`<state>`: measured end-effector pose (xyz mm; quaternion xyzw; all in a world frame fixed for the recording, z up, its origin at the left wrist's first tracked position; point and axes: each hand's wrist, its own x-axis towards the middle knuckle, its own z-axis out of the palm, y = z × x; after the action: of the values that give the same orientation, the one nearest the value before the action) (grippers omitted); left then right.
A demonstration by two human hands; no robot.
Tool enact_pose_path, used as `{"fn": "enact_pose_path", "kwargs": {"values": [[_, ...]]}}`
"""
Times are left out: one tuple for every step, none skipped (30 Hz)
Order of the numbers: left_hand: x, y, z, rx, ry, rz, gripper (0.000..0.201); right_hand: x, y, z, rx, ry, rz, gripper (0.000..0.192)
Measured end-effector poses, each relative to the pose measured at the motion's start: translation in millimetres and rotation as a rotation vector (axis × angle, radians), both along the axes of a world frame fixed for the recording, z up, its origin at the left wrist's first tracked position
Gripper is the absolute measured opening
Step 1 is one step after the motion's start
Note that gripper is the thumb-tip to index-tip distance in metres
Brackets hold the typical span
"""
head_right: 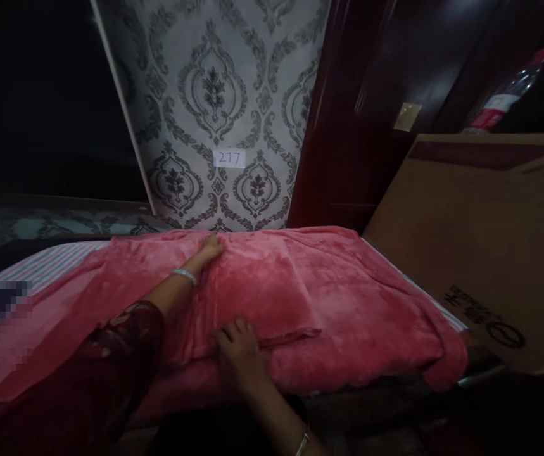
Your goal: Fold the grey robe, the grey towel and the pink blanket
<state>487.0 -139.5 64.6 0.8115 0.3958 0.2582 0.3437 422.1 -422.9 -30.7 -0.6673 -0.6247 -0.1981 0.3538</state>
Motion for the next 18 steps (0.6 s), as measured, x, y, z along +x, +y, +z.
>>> {"fn": "enact_pose_path", "kwargs": {"values": [[-1,-9,1.6,0.05,0.011,-0.05,0.054,0,0,1.4,-0.018,-0.004,-0.008,0.027],[-2,-18,2.8,0.089,0.02,-0.111,0.057,0,0,3.3,-0.041,-0.007,-0.02,0.026],[-3,-29,3.8,0.118,0.027,-0.184,0.057,0,1,5.6,-0.066,-0.009,-0.034,0.025],[-5,-39,4.6,0.141,0.033,-0.262,0.055,-1,2,8.1,-0.092,-0.008,-0.049,0.025],[-8,-49,5.5,0.157,0.038,-0.341,0.051,-1,4,10.8,-0.118,-0.006,-0.064,0.025],[-12,-59,6.5,0.167,0.043,-0.414,0.048,-2,5,13.4,-0.143,-0.005,-0.077,0.024],[-17,-67,7.6,0.174,0.047,-0.479,0.046,-3,6,15.7,-0.166,-0.002,-0.087,0.023],[-22,-74,8.9,0.179,0.051,-0.535,0.045,-4,6,17.7,-0.186,0.003,-0.09,0.022],[-29,-80,10.2,0.183,0.056,-0.581,0.045,-5,5,19.4,-0.196,0.011,-0.08,0.021],[-37,-85,11.3,0.184,0.061,-0.616,0.045,-6,2,20.6,-0.19,0.024,-0.061,0.022],[-46,-90,12.0,0.192,0.067,-0.643,0.044,-6,-3,21.2,-0.163,0.043,-0.037,0.024],[-56,-95,12.2,0.215,0.071,-0.658,0.041,-4,-11,21.1,-0.115,0.068,-0.019,0.026],[-68,-101,11.7,0.257,0.074,-0.667,0.038,0,-21,20.2,-0.05,0.097,-0.011,0.028],[-81,-107,10.4,0.312,0.078,-0.678,0.035,7,-33,18.4,0.027,0.129,-0.025,0.028],[-94,-115,8.3,0.376,0.084,-0.696,0.033,15,-48,15.6,0.111,0.163,-0.066,0.028],[-108,-123,5.3,0.441,0.096,-0.721,0.033,25,-63,12.0,0.195,0.199,-0.13,0.028],[-122,-131,1.5,0.494,0.114,-0.752,0.034,37,-79,7.5,0.269,0.237,-0.212,0.027],[-135,-139,-3.0,0.539,0.134,-0.772,0.036,50,-94,2.4,0.337,0.275,-0.304,0.025]]}}
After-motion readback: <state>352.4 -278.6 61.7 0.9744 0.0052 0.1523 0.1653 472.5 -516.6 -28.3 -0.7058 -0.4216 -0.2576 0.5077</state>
